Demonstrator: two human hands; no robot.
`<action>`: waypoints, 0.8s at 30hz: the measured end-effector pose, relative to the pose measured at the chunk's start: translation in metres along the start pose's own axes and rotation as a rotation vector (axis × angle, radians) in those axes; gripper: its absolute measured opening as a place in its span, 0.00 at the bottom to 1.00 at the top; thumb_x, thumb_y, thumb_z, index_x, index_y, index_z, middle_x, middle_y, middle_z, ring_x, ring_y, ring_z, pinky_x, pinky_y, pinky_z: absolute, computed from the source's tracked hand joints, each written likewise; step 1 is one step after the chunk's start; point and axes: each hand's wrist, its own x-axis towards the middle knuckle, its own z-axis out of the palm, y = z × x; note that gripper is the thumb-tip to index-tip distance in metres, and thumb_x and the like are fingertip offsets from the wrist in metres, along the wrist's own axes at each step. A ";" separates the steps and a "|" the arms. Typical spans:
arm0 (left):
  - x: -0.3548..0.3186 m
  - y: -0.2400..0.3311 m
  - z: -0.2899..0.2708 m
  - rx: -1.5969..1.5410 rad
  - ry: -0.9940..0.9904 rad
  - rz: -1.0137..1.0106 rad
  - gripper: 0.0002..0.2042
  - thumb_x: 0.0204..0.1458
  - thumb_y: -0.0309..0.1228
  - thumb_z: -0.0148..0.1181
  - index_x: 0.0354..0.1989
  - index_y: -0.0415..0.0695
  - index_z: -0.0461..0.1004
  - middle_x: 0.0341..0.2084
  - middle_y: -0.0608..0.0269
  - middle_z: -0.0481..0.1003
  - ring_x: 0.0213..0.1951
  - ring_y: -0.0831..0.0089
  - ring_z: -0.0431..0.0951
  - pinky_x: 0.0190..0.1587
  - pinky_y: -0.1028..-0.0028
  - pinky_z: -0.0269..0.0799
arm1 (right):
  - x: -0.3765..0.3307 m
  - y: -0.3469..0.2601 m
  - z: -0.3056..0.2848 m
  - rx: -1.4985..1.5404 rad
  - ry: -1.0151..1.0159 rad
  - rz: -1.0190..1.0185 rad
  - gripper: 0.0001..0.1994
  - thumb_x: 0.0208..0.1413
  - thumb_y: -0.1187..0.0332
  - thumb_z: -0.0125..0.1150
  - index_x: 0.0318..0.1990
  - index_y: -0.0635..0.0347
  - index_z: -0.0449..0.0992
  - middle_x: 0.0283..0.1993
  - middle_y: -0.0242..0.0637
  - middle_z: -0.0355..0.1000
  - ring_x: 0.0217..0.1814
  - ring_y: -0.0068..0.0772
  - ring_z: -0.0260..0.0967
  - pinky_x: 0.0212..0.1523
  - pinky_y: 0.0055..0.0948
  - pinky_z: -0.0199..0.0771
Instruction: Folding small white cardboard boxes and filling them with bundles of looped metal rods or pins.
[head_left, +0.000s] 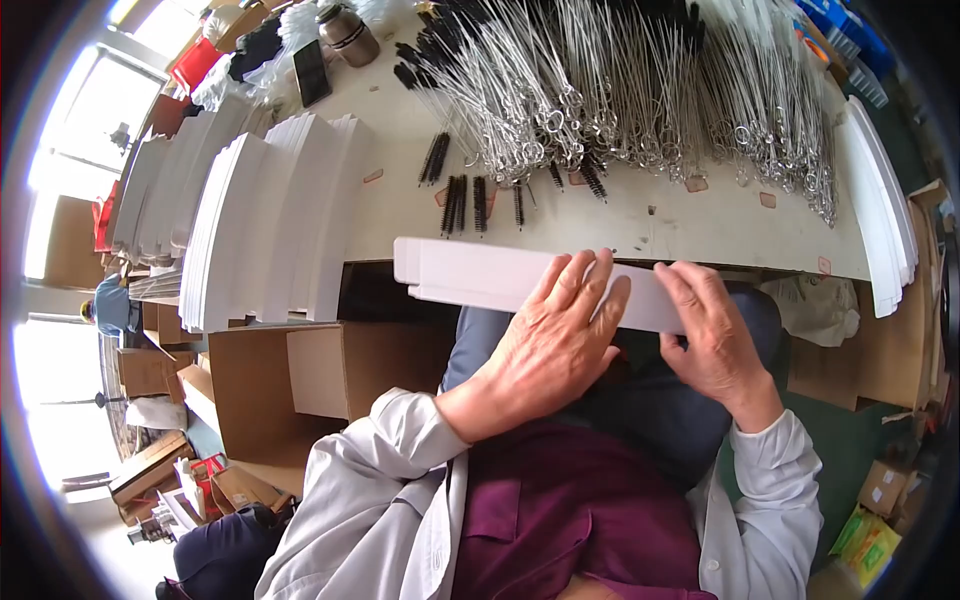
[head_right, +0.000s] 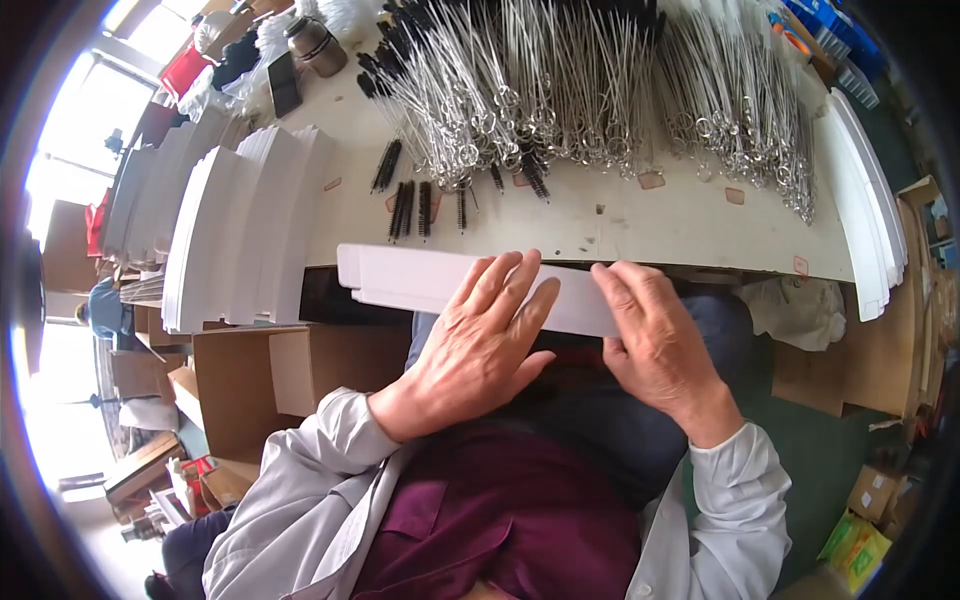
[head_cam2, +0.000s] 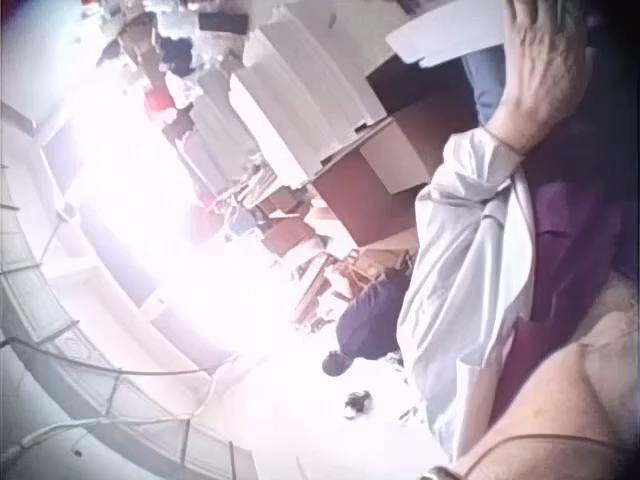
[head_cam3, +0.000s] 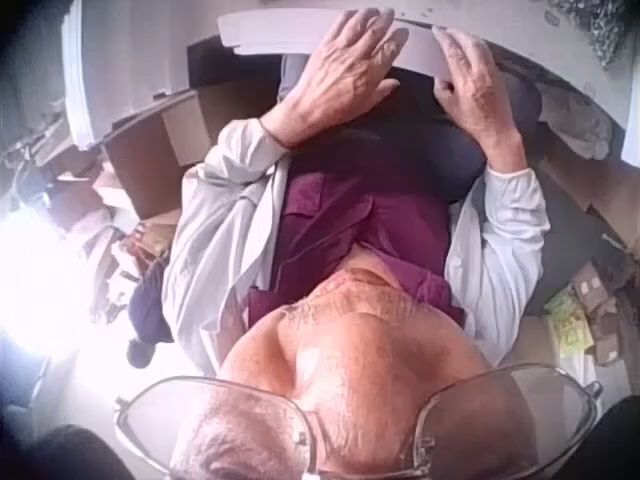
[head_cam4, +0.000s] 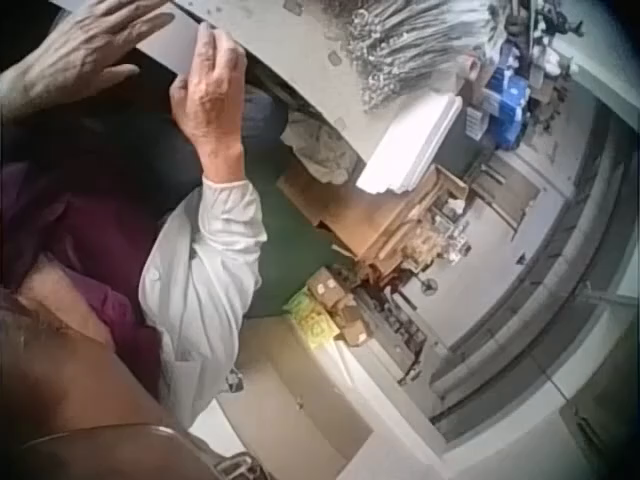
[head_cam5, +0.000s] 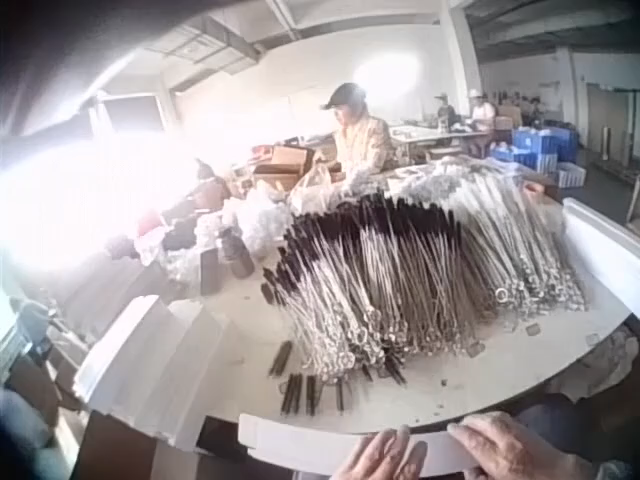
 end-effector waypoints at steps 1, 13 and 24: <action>0.004 -0.001 0.007 0.020 -0.032 -0.040 0.40 0.47 0.36 0.74 0.68 0.37 0.63 0.67 0.36 0.63 0.68 0.41 0.64 0.72 0.48 0.57 | 0.002 0.000 0.001 0.015 -0.019 -0.044 0.37 0.41 0.82 0.65 0.66 0.66 0.68 0.60 0.48 0.66 0.62 0.53 0.68 0.66 0.42 0.71; 0.004 -0.029 0.016 0.178 -0.073 -0.072 0.36 0.45 0.32 0.71 0.65 0.35 0.67 0.51 0.49 0.72 0.52 0.54 0.75 0.54 0.59 0.72 | 0.015 -0.012 0.025 -0.077 0.013 -0.153 0.32 0.44 0.80 0.68 0.62 0.69 0.70 0.61 0.49 0.66 0.64 0.54 0.67 0.67 0.46 0.69; -0.015 -0.044 0.009 0.113 -0.061 -0.093 0.38 0.38 0.28 0.75 0.63 0.38 0.66 0.45 0.50 0.73 0.47 0.52 0.77 0.50 0.58 0.75 | -0.006 -0.023 0.047 0.048 0.296 0.155 0.20 0.51 0.74 0.72 0.52 0.69 0.78 0.45 0.46 0.74 0.46 0.48 0.75 0.46 0.40 0.79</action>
